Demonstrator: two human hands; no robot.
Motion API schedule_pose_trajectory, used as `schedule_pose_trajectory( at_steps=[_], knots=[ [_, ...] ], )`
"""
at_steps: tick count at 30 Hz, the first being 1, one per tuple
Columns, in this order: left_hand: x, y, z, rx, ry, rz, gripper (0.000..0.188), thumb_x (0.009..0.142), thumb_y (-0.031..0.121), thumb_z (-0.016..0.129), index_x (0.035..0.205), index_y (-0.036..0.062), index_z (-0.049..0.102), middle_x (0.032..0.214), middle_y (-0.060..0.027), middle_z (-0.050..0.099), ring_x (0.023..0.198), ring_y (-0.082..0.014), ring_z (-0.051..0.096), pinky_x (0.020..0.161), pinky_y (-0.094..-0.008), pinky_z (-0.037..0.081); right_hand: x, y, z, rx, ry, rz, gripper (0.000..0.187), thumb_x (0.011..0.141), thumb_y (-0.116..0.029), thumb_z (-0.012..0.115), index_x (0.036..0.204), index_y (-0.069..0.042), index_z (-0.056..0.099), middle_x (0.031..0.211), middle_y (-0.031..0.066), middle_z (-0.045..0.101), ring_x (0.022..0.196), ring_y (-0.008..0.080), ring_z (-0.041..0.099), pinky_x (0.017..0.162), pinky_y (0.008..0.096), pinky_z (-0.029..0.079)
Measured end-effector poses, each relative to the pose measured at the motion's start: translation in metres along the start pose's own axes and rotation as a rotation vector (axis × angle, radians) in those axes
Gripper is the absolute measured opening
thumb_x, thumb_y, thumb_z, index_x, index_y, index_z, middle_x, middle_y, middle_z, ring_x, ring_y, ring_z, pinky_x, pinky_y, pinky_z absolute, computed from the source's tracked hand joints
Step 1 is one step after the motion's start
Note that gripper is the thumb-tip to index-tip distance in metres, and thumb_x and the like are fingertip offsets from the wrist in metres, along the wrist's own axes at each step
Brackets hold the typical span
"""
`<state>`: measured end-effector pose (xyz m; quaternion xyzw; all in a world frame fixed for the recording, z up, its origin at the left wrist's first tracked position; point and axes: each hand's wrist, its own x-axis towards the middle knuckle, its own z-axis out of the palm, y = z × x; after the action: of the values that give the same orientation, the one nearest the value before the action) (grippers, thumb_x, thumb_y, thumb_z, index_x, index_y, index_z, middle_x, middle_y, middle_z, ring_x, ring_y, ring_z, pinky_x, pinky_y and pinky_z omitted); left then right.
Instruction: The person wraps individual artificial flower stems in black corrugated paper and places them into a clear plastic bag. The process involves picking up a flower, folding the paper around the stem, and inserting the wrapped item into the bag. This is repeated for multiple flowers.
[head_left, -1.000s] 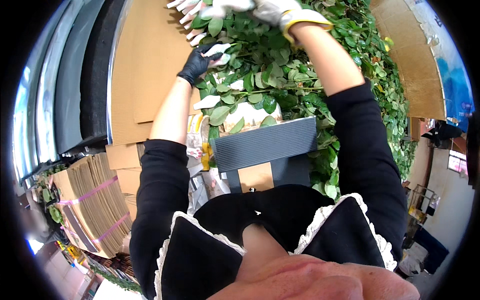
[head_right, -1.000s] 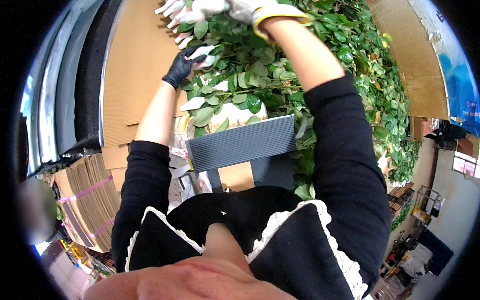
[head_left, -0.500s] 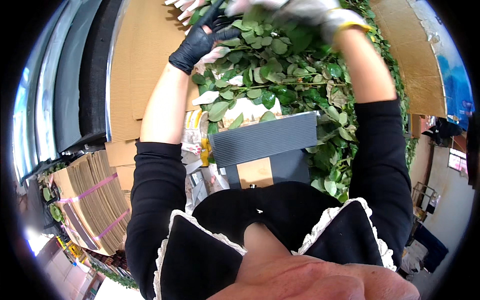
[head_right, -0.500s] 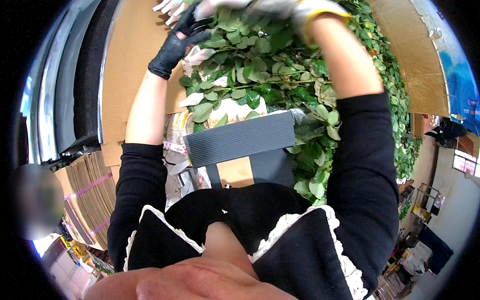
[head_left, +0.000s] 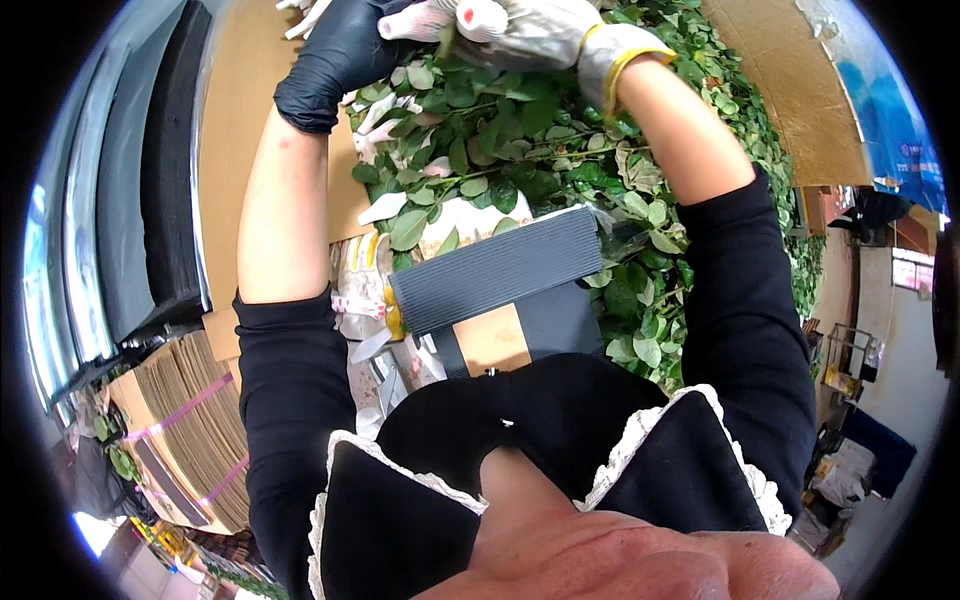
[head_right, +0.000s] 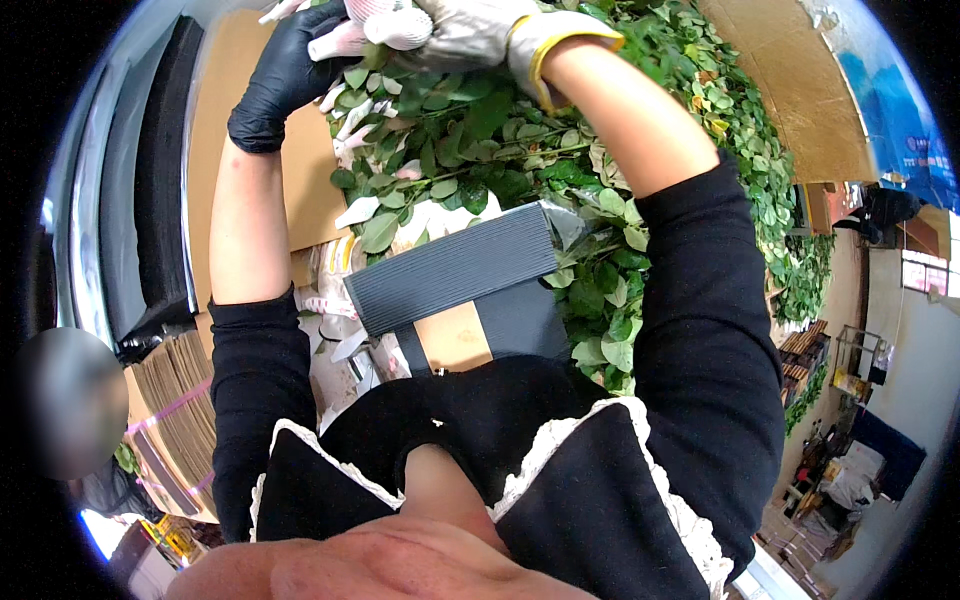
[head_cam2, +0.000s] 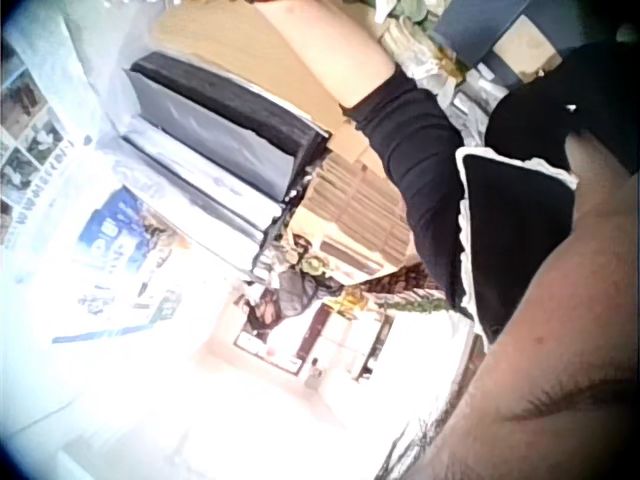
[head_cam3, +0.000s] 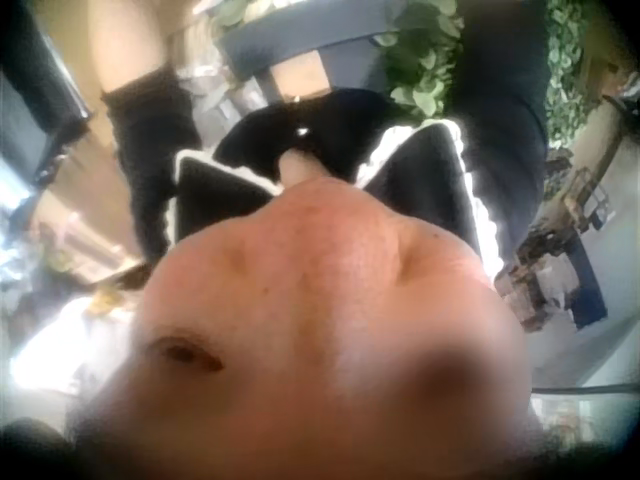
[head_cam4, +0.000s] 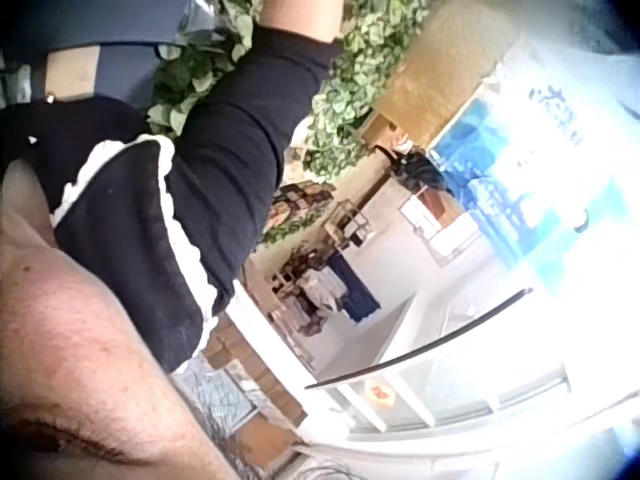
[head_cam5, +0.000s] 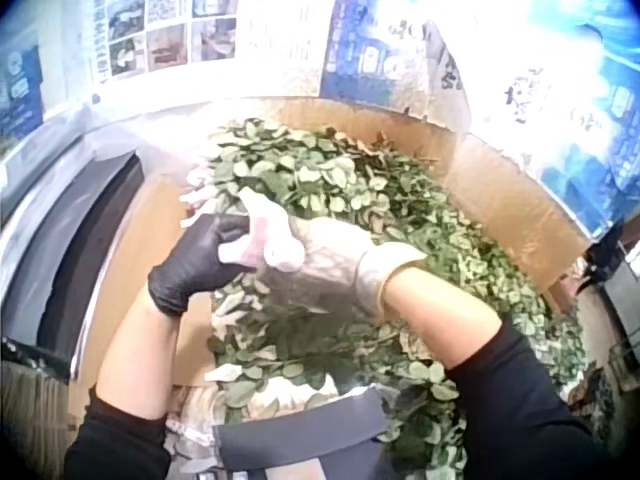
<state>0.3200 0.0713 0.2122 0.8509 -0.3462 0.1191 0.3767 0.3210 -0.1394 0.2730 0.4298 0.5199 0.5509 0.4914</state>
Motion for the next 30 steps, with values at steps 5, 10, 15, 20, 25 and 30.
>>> schedule_pose_trajectory(
  at_steps=[5,10,15,20,25,30],
  knots=[
    [-0.037,-0.049,0.075,-0.743,0.361,-0.101,0.055,0.078,0.020,0.079,0.127,0.0104,0.058,0.116,-0.0226,0.064,0.106,-0.0342,0.063,0.087,-0.0370,0.051,-0.039,0.036,0.004,1.031,-0.519,0.800,0.022,0.089,-0.002,0.056,0.109,0.008,0.058,0.099,0.0131,0.065,0.088,0.0235,0.065,0.083,0.0344,0.056],
    [-0.172,-0.178,0.169,-0.051,0.089,-0.584,0.035,0.092,0.004,0.051,0.127,0.0050,0.058,0.122,-0.0144,0.062,0.106,-0.0244,0.060,0.092,-0.0375,0.048,-0.118,0.109,-0.023,0.808,-0.531,1.136,0.028,0.088,-0.007,0.058,0.113,0.005,0.058,0.103,0.0132,0.065,0.091,0.0250,0.065,0.084,0.0352,0.055],
    [-0.167,-0.157,0.178,0.027,0.053,-0.570,0.040,0.084,0.021,0.069,0.118,0.0019,0.063,0.108,-0.0192,0.069,0.096,-0.0335,0.067,0.083,-0.0372,0.053,-0.154,0.168,-0.077,0.720,-0.518,1.280,0.034,0.087,-0.013,0.060,0.117,0.001,0.058,0.106,0.0132,0.065,0.094,0.0264,0.065,0.085,0.0361,0.054],
    [-0.158,-0.119,0.090,0.263,-0.098,-0.598,0.050,0.087,0.037,0.067,0.125,0.0053,0.060,0.110,-0.0245,0.066,0.100,-0.0356,0.065,0.084,-0.0413,0.052,-0.116,0.202,-0.134,1.052,-0.175,1.395,0.040,0.086,-0.018,0.062,0.121,-0.002,0.058,0.110,0.0132,0.065,0.097,0.0278,0.065,0.086,0.0369,0.053],
    [-0.172,0.114,-0.021,-0.124,0.540,-0.302,0.033,0.093,0.016,0.065,0.123,0.0052,0.064,0.090,-0.0121,0.070,0.078,-0.0174,0.065,0.074,-0.0298,0.050,-0.046,0.152,-0.182,1.478,0.147,1.300,0.045,0.085,-0.023,0.064,0.126,-0.005,0.057,0.113,0.0133,0.065,0.100,0.0292,0.064,0.087,0.0377,0.052],
    [-0.245,0.274,-0.030,-0.606,0.719,-0.114,0.039,0.090,0.004,0.065,0.128,-0.0036,0.058,0.091,-0.0053,0.068,0.082,-0.0089,0.061,0.077,-0.0266,0.049,0.059,0.052,-0.222,1.786,0.265,0.980,0.051,0.083,-0.029,0.066,0.130,-0.009,0.057,0.117,0.0133,0.065,0.102,0.0306,0.064,0.088,0.0385,0.052]
  ],
)
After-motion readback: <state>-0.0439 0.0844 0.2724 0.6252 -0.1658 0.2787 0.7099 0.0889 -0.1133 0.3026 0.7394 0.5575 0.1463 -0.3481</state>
